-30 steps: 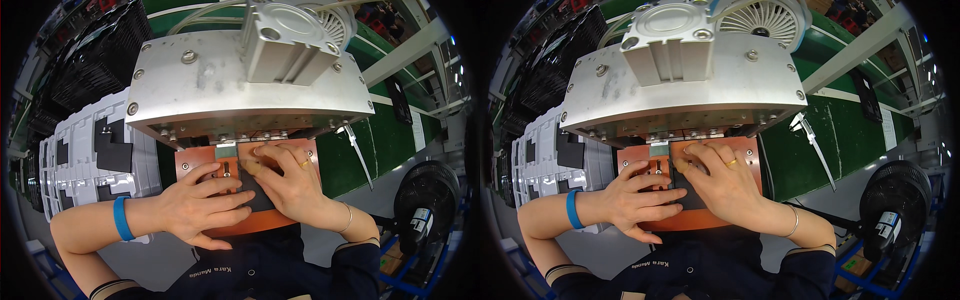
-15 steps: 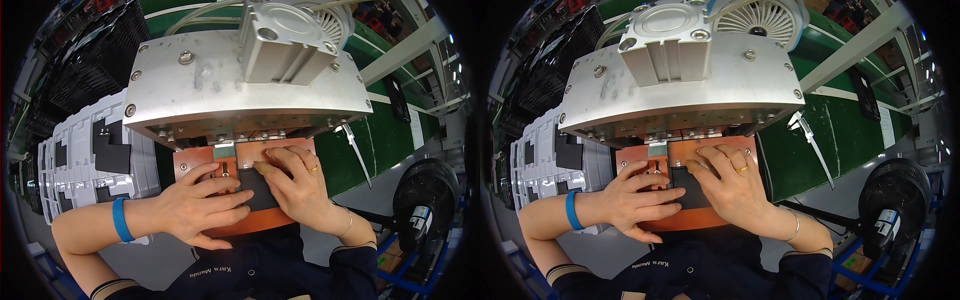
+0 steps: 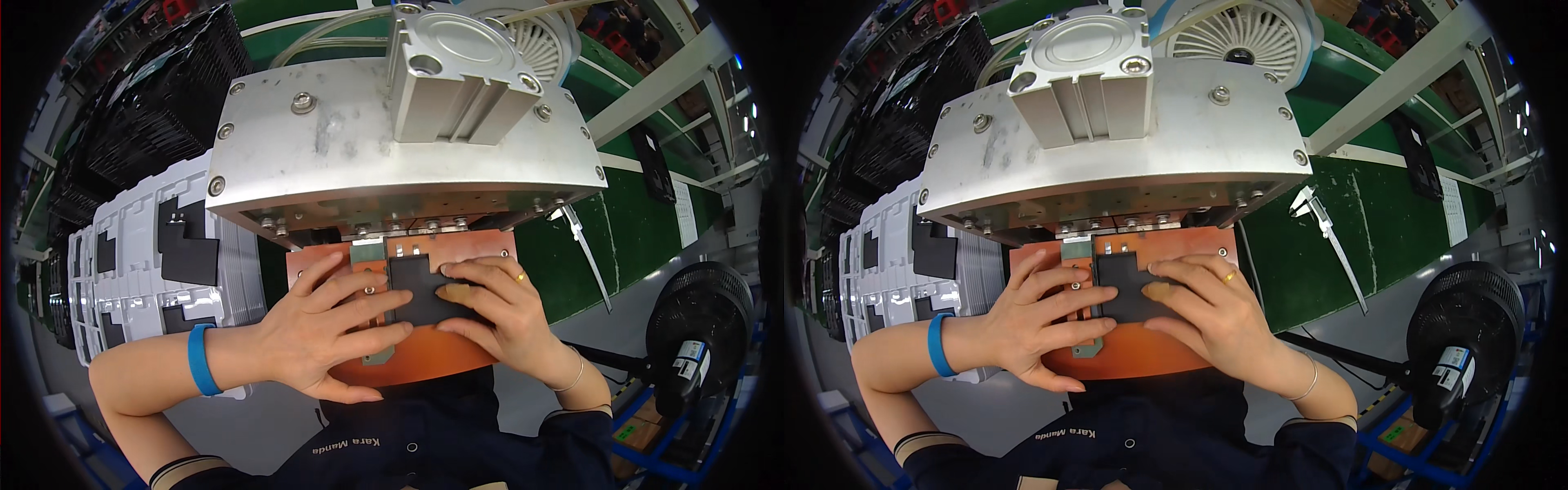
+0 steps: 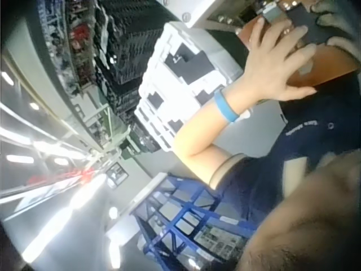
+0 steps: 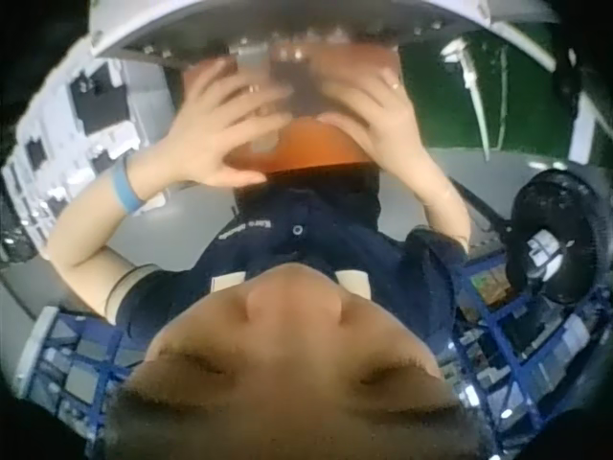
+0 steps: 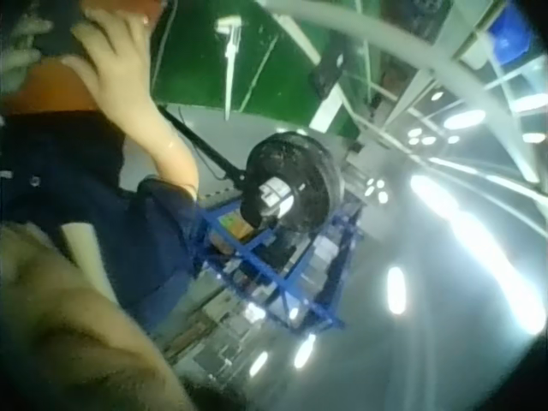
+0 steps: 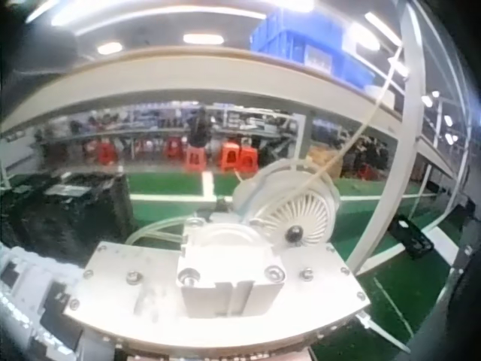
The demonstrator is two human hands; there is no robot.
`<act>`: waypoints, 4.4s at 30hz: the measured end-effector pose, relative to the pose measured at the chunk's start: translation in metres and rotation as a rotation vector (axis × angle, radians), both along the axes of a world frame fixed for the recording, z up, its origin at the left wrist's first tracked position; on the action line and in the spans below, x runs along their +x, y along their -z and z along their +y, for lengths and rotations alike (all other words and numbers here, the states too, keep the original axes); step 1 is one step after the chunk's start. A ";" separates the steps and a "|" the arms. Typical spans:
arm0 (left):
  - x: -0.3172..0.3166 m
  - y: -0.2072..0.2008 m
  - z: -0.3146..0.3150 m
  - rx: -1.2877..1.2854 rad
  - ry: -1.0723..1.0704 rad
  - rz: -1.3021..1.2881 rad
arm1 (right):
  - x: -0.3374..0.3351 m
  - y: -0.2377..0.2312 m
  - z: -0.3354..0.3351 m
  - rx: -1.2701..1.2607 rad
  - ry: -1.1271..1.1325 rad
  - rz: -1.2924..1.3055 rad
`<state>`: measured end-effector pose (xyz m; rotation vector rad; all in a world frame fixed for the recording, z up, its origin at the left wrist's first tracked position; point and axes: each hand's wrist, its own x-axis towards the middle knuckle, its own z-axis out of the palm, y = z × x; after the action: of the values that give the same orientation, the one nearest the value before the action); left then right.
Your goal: The person repeatedly picks up black rectangular components from a white tray and places them into a press machine. They operate the machine to process each component and then return it to the tray. Periodically, they use a digital caliper to measure the components.
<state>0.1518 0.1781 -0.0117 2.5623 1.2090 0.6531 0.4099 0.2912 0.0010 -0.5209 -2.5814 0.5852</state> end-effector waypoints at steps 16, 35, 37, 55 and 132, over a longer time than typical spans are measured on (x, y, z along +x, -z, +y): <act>0.002 0.000 0.004 -0.067 -0.064 -0.015 | -0.014 0.001 0.020 -0.034 -0.035 0.042; 0.000 -0.007 0.006 -0.096 -0.057 -0.050 | -0.014 0.000 0.021 -0.039 -0.029 0.007; 0.000 -0.006 0.006 -0.096 -0.057 -0.055 | -0.012 0.000 0.021 -0.047 -0.030 -0.010; 0.000 -0.008 0.006 -0.101 -0.068 -0.035 | -0.016 -0.001 0.024 -0.078 -0.045 0.024; -0.243 -0.006 -0.138 -0.120 -1.430 -0.801 | -0.192 -0.018 -0.053 0.193 -0.387 0.177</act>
<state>-0.0912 0.0401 -0.0062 0.7175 2.3490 1.5000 0.2180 0.2377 0.0189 0.0955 -2.5421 0.4719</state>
